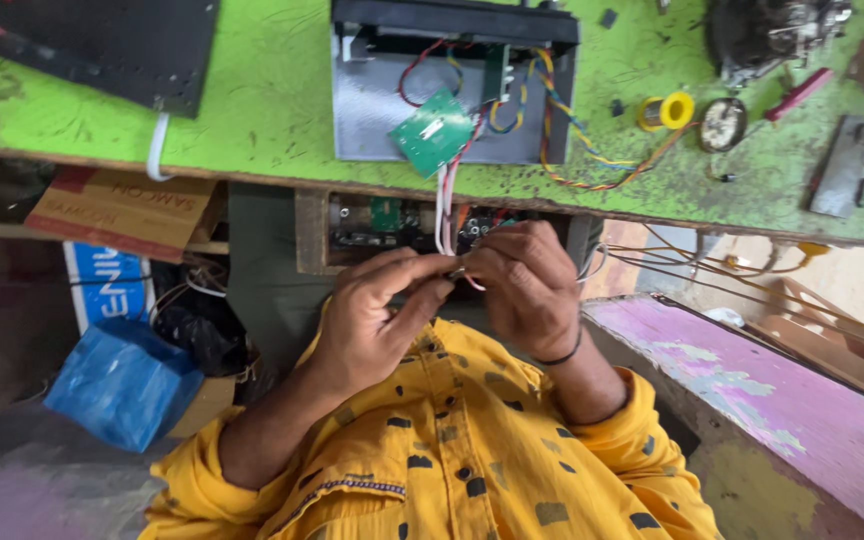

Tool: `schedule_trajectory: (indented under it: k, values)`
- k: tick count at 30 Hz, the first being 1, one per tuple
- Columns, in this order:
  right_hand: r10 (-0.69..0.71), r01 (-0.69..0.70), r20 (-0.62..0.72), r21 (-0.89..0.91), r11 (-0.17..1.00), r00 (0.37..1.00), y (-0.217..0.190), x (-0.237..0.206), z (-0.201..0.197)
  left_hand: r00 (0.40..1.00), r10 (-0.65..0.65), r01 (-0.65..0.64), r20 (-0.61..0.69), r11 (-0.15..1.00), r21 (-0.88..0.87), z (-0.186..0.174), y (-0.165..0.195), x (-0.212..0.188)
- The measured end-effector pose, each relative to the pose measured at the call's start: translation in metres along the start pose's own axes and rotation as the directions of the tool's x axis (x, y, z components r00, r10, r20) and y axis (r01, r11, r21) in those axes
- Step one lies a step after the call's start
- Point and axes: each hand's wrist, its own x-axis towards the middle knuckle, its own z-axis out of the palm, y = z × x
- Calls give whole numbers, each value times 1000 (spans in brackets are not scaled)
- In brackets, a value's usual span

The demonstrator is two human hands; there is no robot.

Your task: The person strips wires, solders connections on a small circuit board, and installs the board into a black plastic housing. They use pliers to strip wire insulation and a soldering iron to attach wires to the board, then place the board inside the housing.

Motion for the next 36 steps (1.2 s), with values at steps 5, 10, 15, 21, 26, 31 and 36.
schedule_trajectory:
  k: [5, 10, 15, 21, 26, 31, 36]
  values:
    - [-48, 50, 41, -41, 998, 998, 4, -3, -2, 1000, 16, -16, 12, 1000, 20, -4, 1, 0]
    - [-73, 73, 14, -68, 995, 997, 3, -5, 0, 1000, -2, 2, 13, 1000, -5, -3, 1, 0]
    - [-78, 79, 12, -71, 994, 997, 5, -6, -3, 999, 34, -33, 14, 999, -14, -1, -3, -1]
    - [-122, 122, -2, -77, 990, 993, 8, -9, -1, 997, 72, -71, -27, 997, 22, 8, -9, -7]
    - [-130, 126, -45, -81, 989, 991, 10, -16, 5, 994, 63, -61, -91, 998, 28, 16, -7, -11]
    - [-142, 127, -131, -121, 984, 981, 6, -16, 11, 982, 63, -62, -180, 998, 7, 27, -8, -13]
    - [-152, 152, -77, -14, 988, 985, 8, -10, 1, 988, 70, -63, -137, 996, 58, 21, -20, -16]
